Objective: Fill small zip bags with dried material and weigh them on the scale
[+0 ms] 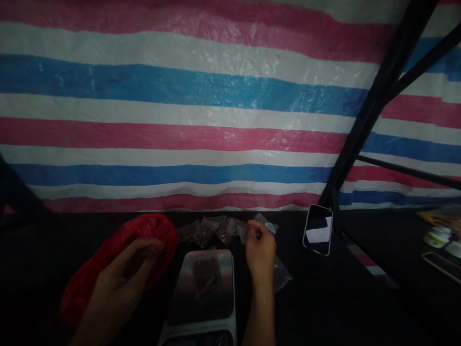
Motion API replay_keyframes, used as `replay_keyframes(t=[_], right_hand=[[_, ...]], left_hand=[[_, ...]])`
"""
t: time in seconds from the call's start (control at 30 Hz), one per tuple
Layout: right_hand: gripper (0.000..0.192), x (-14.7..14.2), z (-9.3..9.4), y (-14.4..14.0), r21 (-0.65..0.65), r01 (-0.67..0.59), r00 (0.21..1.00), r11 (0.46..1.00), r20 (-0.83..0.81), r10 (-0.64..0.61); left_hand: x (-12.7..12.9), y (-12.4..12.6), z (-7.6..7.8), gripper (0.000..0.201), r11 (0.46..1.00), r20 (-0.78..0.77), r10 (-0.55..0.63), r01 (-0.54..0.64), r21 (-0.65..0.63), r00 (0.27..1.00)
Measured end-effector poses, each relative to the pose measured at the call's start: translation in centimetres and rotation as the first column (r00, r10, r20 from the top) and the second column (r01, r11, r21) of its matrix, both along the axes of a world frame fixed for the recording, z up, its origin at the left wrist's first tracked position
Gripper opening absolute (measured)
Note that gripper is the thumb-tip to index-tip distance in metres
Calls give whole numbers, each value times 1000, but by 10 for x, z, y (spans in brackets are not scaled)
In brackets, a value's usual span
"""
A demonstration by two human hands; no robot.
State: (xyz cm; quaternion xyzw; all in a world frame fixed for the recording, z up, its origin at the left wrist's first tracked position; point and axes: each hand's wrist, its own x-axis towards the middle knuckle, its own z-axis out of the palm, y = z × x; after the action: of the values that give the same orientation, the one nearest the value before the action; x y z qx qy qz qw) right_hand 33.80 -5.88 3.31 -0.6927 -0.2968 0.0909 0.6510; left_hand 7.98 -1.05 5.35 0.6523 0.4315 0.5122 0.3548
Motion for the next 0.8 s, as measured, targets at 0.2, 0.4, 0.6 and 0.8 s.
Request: replay_keyframes(t=[0.2, 0.4, 0.6, 0.8], right_hand=[[50, -10, 9, -1, 22, 108, 994, 994, 9, -108], [46, -19, 14, -2, 0, 149, 989, 989, 1, -149], [46, -20, 9, -3, -51, 127, 992, 991, 18, -127], [43, -30, 19, -3, -127, -24, 998, 992, 63, 32]], left_hand=[[8, -3, 4, 17, 1000, 120, 8, -8, 2, 993], [5, 9, 1, 9, 1000, 271, -5, 12, -24, 963], [-4, 9, 0, 9, 997, 352, -34, 56, -52, 935], [-5, -4, -7, 11, 974, 359, -24, 102, -200, 933]])
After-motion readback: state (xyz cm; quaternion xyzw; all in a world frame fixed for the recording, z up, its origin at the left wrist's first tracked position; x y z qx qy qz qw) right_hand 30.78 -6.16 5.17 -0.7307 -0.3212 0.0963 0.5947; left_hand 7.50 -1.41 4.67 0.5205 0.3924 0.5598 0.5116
